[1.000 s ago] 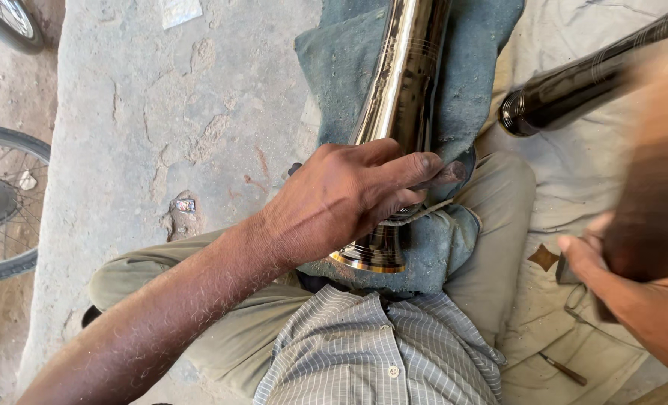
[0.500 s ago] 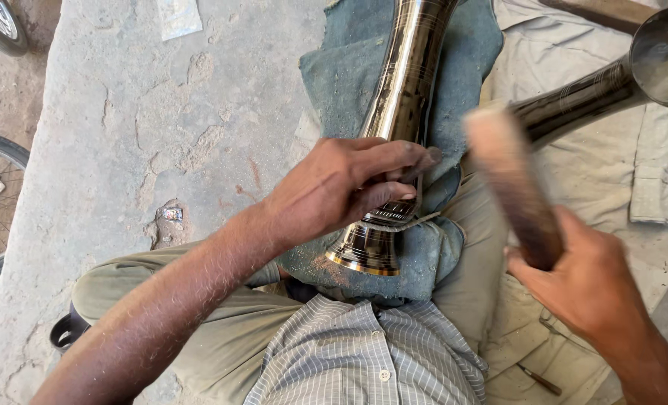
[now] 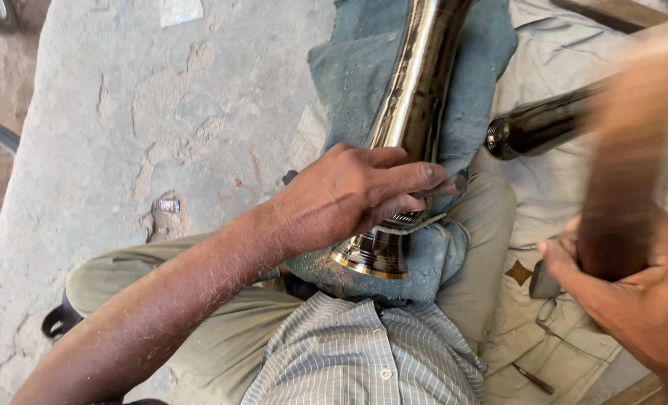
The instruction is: The person sits on the floor and repeatedly hammers a small metal punch against a polished metal horn-shaped object to create decorative grooves. The person rotates the object and repositions the punch to continue the pattern.
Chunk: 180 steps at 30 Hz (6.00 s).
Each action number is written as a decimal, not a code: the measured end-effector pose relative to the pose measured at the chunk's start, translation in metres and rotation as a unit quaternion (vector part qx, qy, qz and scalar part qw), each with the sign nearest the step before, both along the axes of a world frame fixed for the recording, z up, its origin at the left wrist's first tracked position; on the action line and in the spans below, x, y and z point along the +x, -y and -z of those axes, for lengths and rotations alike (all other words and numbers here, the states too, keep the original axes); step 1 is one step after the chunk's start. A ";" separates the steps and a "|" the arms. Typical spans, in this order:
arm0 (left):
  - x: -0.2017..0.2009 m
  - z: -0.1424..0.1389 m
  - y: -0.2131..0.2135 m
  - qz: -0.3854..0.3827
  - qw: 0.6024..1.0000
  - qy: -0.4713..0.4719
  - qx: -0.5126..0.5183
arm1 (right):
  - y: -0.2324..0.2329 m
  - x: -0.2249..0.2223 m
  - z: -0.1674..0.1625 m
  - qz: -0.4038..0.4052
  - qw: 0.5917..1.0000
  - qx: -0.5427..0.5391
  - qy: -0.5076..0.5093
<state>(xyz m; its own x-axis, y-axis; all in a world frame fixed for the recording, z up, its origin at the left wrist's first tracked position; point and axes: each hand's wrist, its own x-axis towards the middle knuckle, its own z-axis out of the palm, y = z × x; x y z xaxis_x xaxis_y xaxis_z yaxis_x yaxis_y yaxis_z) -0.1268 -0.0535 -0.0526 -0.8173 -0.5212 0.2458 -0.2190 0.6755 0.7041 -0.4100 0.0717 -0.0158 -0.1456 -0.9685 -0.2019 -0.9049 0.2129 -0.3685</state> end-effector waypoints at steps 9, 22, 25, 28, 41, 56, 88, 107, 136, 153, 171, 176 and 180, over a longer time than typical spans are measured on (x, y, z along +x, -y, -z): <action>0.017 0.024 -0.008 -0.059 0.995 -0.084 -0.022 | -0.018 -0.036 0.025 -0.031 0.995 -0.013 0.090; 0.016 0.022 0.010 -0.013 0.998 -0.061 0.005 | 0.024 0.014 0.018 -0.083 0.966 0.143 -0.201; 0.017 0.018 0.017 0.024 0.995 -0.097 -0.021 | 0.013 0.014 0.012 0.031 0.994 -0.056 0.092; 0.017 0.014 0.019 0.044 0.997 -0.071 -0.001 | -0.002 0.002 0.002 -0.040 0.997 -0.062 0.006; 0.032 0.023 0.002 -0.055 0.993 -0.107 0.018 | 0.000 -0.022 0.010 0.018 0.999 0.017 -0.034; 0.035 0.040 0.016 -0.023 0.991 -0.130 -0.009 | 0.037 0.024 -0.008 -0.037 0.968 0.105 -0.223; 0.050 0.063 0.011 -0.087 0.968 -0.225 0.069 | 0.039 0.035 -0.042 -0.179 0.974 -0.060 -0.124; 0.059 0.061 0.012 -0.095 0.973 -0.198 0.077 | 0.052 0.062 -0.056 -0.061 0.968 0.057 -0.237; -0.032 0.090 0.009 -0.148 0.626 -0.584 0.495 | 0.013 0.041 0.145 0.145 0.779 0.034 0.609; -0.063 -0.002 0.001 0.033 0.996 0.079 0.022 | -0.051 0.017 0.133 0.185 0.858 -0.183 0.442; -0.088 -0.016 -0.014 0.077 0.969 0.207 -0.107 | -0.097 -0.029 0.139 0.231 0.884 -0.159 0.373; -0.082 -0.016 -0.016 0.065 0.973 0.216 -0.042 | -0.100 -0.037 0.136 0.216 0.922 -0.124 0.297; -0.074 -0.016 -0.018 0.053 0.980 0.184 -0.056 | -0.102 -0.033 0.129 0.171 0.926 -0.159 0.296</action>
<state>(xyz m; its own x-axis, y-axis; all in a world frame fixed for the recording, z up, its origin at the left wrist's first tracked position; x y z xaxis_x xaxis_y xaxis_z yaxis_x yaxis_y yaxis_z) -0.2012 -0.0356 -0.0363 -0.9092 -0.4157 -0.0252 -0.3690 0.7761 0.5114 -0.4434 0.1738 -0.1453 -0.4106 -0.9101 -0.0566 -0.4238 0.2454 -0.8719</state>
